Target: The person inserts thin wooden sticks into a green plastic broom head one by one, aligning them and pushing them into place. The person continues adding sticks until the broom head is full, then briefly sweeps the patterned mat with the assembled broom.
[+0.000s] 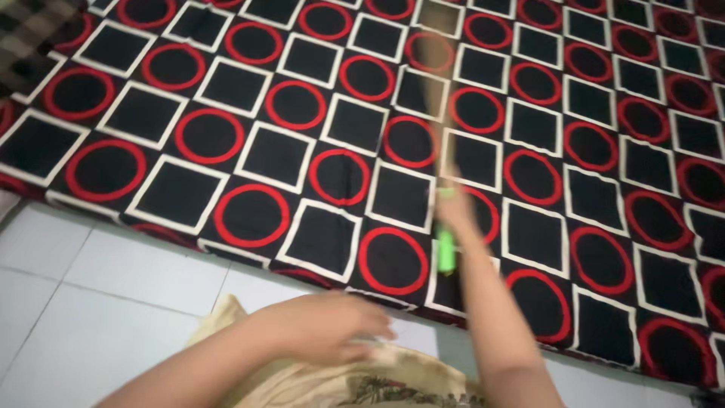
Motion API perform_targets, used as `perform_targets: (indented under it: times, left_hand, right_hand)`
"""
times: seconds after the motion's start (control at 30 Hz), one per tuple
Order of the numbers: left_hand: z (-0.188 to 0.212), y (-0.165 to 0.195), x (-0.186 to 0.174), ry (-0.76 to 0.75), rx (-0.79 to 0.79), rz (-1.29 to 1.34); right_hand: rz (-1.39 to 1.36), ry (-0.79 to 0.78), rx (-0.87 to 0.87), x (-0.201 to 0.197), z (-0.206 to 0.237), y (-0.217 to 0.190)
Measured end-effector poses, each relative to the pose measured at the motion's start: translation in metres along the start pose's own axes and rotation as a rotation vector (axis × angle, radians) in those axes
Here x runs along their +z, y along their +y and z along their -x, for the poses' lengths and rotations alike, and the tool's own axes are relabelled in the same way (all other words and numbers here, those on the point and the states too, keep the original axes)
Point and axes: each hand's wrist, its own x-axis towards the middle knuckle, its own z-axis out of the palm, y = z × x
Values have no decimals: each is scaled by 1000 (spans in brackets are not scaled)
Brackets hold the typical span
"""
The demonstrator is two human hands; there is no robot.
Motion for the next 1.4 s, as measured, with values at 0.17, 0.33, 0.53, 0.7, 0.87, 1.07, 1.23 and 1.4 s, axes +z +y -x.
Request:
perform_targets:
  times: [0.17, 0.33, 0.53, 0.7, 0.87, 1.07, 1.23, 1.4]
  left_hand:
    - [147, -103, 0, 961, -624, 528]
    - [224, -236, 31, 1965, -987, 932]
    - [231, -287, 11, 1732, -1041, 954]
    - [206, -288, -20, 1635, -1127, 323]
    - [207, -313, -5, 1767, -970, 144]
    - [314, -301, -2, 2243, -977, 203]
    - [355, -320, -88, 1963, -937, -10]
    - [303, -368, -196, 1383, -1652, -24]
  right_hand:
    - [260, 137, 58, 24, -13, -34]
    - [148, -773, -331, 270, 74, -169]
    - [-129, -664, -72, 270, 82, -194]
    - [-594, -208, 41, 90, 9, -104]
    - [-811, -149, 351, 183, 24, -102]
    - [-606, -774, 126, 242, 41, -146]
    - [-629, -197, 72, 206, -31, -151]
    - [-615, 204, 29, 197, -94, -143]
